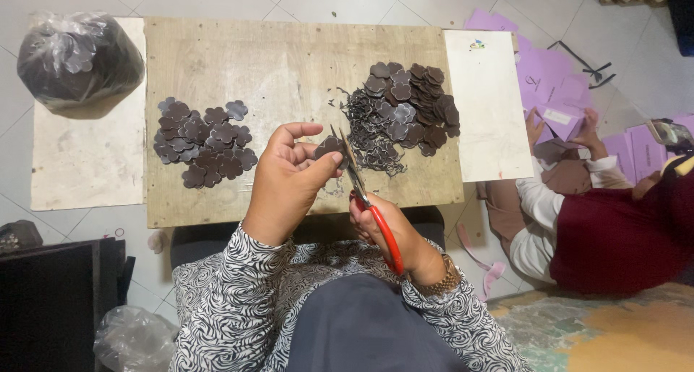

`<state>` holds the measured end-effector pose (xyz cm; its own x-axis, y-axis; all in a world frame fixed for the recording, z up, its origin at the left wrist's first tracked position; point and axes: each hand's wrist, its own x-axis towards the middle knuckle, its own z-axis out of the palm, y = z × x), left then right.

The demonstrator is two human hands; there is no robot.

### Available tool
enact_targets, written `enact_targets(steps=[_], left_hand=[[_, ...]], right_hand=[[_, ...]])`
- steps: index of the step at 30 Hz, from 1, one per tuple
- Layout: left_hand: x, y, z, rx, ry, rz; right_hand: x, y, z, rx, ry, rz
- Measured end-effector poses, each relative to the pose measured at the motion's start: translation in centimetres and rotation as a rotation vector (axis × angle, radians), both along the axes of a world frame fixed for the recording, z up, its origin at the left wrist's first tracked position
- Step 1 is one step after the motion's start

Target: The person uses red-handled scissors to trim the edges of small dark flower-shaped pieces of material. They hold each piece with the left hand and cut with the right, placing finished pieces into a growing pile on the table. A second person folds purple boxes in the background.

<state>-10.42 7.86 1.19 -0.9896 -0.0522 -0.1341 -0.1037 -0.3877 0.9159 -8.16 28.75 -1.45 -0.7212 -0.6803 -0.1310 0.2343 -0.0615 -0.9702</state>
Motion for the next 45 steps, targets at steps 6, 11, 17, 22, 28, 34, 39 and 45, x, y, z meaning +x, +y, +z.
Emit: enact_targets(steps=[6,11,17,22,28,34,39,45], left_hand=[[-0.1,-0.1,0.1,-0.034,-0.033,-0.002],[-0.1,0.0,0.0,0.039,0.009,-0.001],[0.0,-0.6,0.3,-0.027,-0.024,-0.037],[0.1,-0.6,0.7,-0.049,-0.045,-0.044],[0.0,-0.5,0.8,-0.028,-0.051,-0.026],[-0.1,-0.8,0.6,-0.018,-0.043,-0.025],[-0.1,-0.9,0.3,-0.024,-0.032,-0.017],[-0.2,-0.9,0.3,-0.027,-0.032,-0.013]], right_hand=[[0.0,0.2,-0.4,0.008,-0.027,-0.011],[0.1,0.1,-0.9,-0.009,-0.042,-0.016],[-0.2,0.4,-0.6,0.043,0.031,0.047],[-0.2,0.3,-0.6,0.034,0.026,0.043],[-0.1,0.2,-0.8,-0.043,-0.032,0.028],[0.0,0.1,-0.9,-0.025,-0.032,0.022],[0.0,0.1,-1.1,-0.029,-0.041,0.025],[-0.1,0.0,-0.9,-0.022,-0.028,0.054]])
